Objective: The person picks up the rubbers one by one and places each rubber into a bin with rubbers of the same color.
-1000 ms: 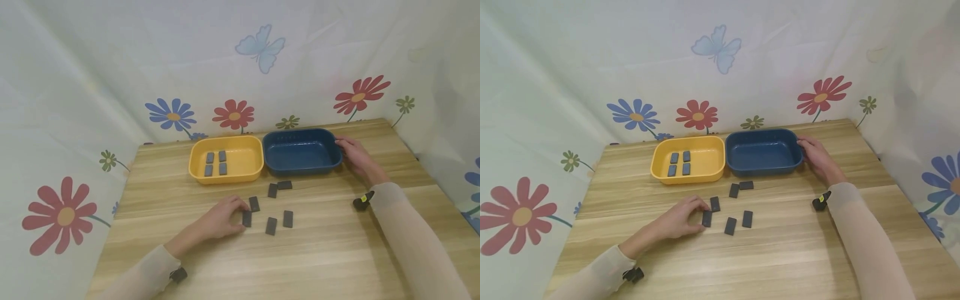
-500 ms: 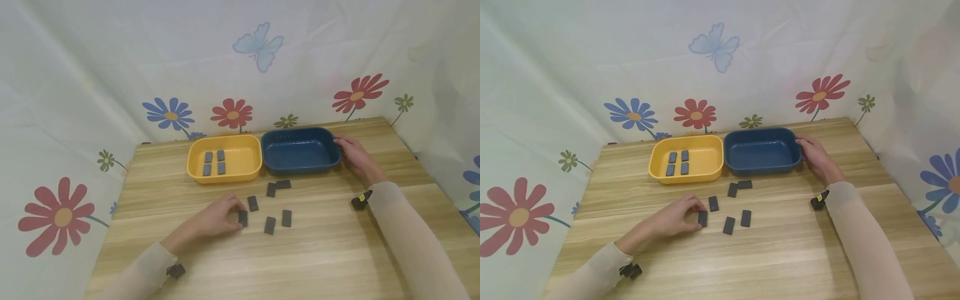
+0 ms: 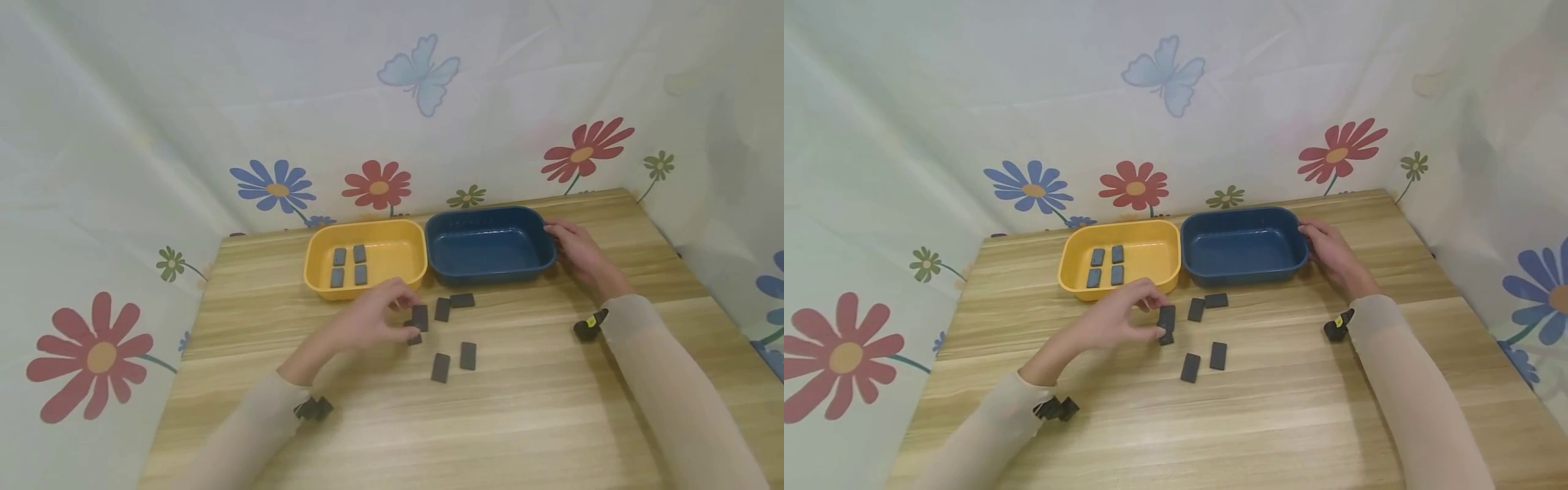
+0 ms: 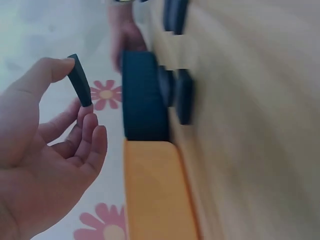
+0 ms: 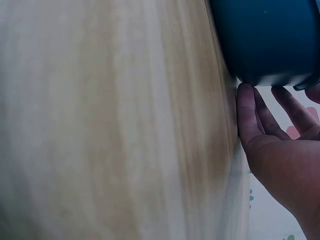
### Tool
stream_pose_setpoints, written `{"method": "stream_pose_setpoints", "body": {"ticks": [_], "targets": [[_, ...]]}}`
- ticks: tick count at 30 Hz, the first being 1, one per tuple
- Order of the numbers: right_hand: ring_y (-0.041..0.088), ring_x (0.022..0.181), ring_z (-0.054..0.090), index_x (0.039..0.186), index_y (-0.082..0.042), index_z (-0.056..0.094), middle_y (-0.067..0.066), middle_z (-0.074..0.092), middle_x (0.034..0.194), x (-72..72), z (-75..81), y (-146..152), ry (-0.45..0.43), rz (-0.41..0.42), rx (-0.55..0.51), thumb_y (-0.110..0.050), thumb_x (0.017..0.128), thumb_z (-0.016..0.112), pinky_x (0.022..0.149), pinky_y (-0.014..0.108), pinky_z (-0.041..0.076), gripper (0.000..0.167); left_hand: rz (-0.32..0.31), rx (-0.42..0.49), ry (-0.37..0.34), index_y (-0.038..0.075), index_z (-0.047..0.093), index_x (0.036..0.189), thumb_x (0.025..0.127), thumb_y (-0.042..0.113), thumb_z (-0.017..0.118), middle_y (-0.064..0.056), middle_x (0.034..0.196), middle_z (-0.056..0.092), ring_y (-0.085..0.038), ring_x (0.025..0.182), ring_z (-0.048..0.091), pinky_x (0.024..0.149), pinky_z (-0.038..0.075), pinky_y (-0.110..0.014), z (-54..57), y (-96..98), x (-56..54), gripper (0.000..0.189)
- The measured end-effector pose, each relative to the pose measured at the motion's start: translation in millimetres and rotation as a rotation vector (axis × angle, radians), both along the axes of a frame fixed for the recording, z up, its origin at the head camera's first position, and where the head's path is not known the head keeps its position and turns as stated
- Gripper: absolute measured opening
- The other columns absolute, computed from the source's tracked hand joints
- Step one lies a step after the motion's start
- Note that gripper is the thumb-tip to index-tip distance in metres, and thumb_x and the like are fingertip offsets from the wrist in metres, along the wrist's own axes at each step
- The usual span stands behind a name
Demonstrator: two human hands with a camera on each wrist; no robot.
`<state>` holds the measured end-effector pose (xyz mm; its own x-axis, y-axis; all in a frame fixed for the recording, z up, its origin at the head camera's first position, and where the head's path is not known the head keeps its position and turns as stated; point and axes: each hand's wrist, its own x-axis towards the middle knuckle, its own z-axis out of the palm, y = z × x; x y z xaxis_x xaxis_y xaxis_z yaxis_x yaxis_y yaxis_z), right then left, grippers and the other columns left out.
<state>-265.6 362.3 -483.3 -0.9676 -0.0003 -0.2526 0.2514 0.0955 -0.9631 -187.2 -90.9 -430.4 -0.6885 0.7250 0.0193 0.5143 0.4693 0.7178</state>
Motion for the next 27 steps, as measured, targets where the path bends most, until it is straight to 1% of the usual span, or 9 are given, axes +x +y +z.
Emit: {"method": "stream_pose_setpoints", "body": {"ticks": [3, 6, 10, 13, 15, 17, 20, 23, 27], "targets": [[0.006, 0.117, 0.057, 0.162, 0.000, 0.035, 0.009, 0.051, 0.145, -0.1, 0.9, 0, -0.005, -0.003, -0.022, -0.034, 0.114, 0.047, 0.087, 0.015, 0.056, 0.060, 0.015, 0.025, 0.037, 0.014, 0.067, 0.123, 0.089, 0.027, 0.088, 0.001, 0.116, 0.064, -0.028, 0.112, 0.063, 0.101, 0.056, -0.041, 8.4, 17.9, -12.4, 0.042], [0.006, 0.115, 0.057, 0.162, 0.001, 0.034, 0.007, 0.052, 0.142, 0.6, 2.1, 1, -0.010, -0.011, -0.040, -0.032, 0.114, 0.047, 0.086, 0.015, 0.056, 0.060, 0.042, 0.030, 0.058, 0.012, 0.066, 0.125, 0.089, 0.030, 0.088, -0.002, 0.119, 0.065, -0.026, 0.113, 0.062, 0.103, 0.055, -0.044, 14.7, 34.2, -26.7, 0.045], [0.006, 0.116, 0.057, 0.162, 0.002, 0.034, 0.010, 0.049, 0.146, 1.5, 3.2, 2, -0.005, -0.013, -0.034, -0.032, 0.115, 0.046, 0.087, 0.016, 0.056, 0.060, 0.080, -0.004, 0.085, 0.013, 0.065, 0.130, 0.092, 0.034, 0.086, -0.001, 0.122, 0.063, -0.025, 0.117, 0.061, 0.106, 0.053, -0.043, 21.1, 51.9, -48.2, 0.048], [0.007, 0.117, 0.056, 0.162, 0.002, 0.035, 0.010, 0.049, 0.147, 2.3, 3.6, 2, 0.001, -0.012, -0.037, -0.032, 0.114, 0.046, 0.088, 0.016, 0.056, 0.060, 0.096, -0.028, 0.105, 0.011, 0.064, 0.133, 0.093, 0.033, 0.084, -0.004, 0.126, 0.061, -0.028, 0.121, 0.060, 0.109, 0.051, -0.041, 23.8, 62.9, -64.8, 0.050], [0.006, 0.117, 0.056, 0.161, 0.003, 0.035, 0.009, 0.050, 0.145, 3.1, 3.5, 2, 0.002, -0.015, -0.034, -0.032, 0.114, 0.046, 0.088, 0.015, 0.055, 0.059, 0.097, -0.047, 0.124, 0.010, 0.063, 0.135, 0.094, 0.033, 0.083, -0.007, 0.129, 0.060, -0.028, 0.123, 0.059, 0.109, 0.050, -0.037, 23.3, 70.0, -75.7, 0.050], [0.005, 0.116, 0.057, 0.161, 0.003, 0.036, 0.008, 0.052, 0.144, 4.0, 3.0, 2, 0.009, -0.014, -0.024, -0.032, 0.114, 0.046, 0.088, 0.015, 0.055, 0.059, 0.098, -0.047, 0.137, 0.009, 0.063, 0.135, 0.094, 0.031, 0.084, -0.009, 0.130, 0.059, -0.028, 0.124, 0.059, 0.110, 0.050, -0.036, 21.1, 77.7, -86.1, 0.051], [0.005, 0.114, 0.058, 0.161, 0.002, 0.037, 0.011, 0.051, 0.148, 3.9, 1.8, 2, 0.006, -0.023, -0.026, -0.032, 0.114, 0.046, 0.087, 0.015, 0.055, 0.058, 0.107, -0.061, 0.158, 0.009, 0.064, 0.134, 0.094, 0.030, 0.084, -0.009, 0.129, 0.060, -0.026, 0.123, 0.059, 0.109, 0.050, -0.033, 15.1, 88.9, -101.1, 0.049], [0.005, 0.115, 0.059, 0.161, 0.001, 0.037, 0.013, 0.050, 0.151, 3.1, 0.6, 1, 0.008, -0.025, -0.038, -0.032, 0.114, 0.048, 0.087, 0.016, 0.056, 0.059, 0.125, -0.082, 0.163, 0.010, 0.066, 0.133, 0.093, 0.028, 0.085, -0.007, 0.128, 0.061, -0.024, 0.121, 0.059, 0.108, 0.050, -0.032, 8.6, 98.8, -114.4, 0.048], [0.007, 0.116, 0.058, 0.161, 0.002, 0.036, 0.015, 0.048, 0.152, 2.4, -0.3, -1, 0.011, -0.022, -0.044, -0.032, 0.114, 0.048, 0.088, 0.015, 0.056, 0.059, 0.152, -0.148, 0.175, 0.011, 0.066, 0.134, 0.093, 0.029, 0.085, -0.004, 0.128, 0.060, -0.021, 0.121, 0.058, 0.108, 0.050, -0.031, 1.3, 111.0, -129.5, 0.048]]}}
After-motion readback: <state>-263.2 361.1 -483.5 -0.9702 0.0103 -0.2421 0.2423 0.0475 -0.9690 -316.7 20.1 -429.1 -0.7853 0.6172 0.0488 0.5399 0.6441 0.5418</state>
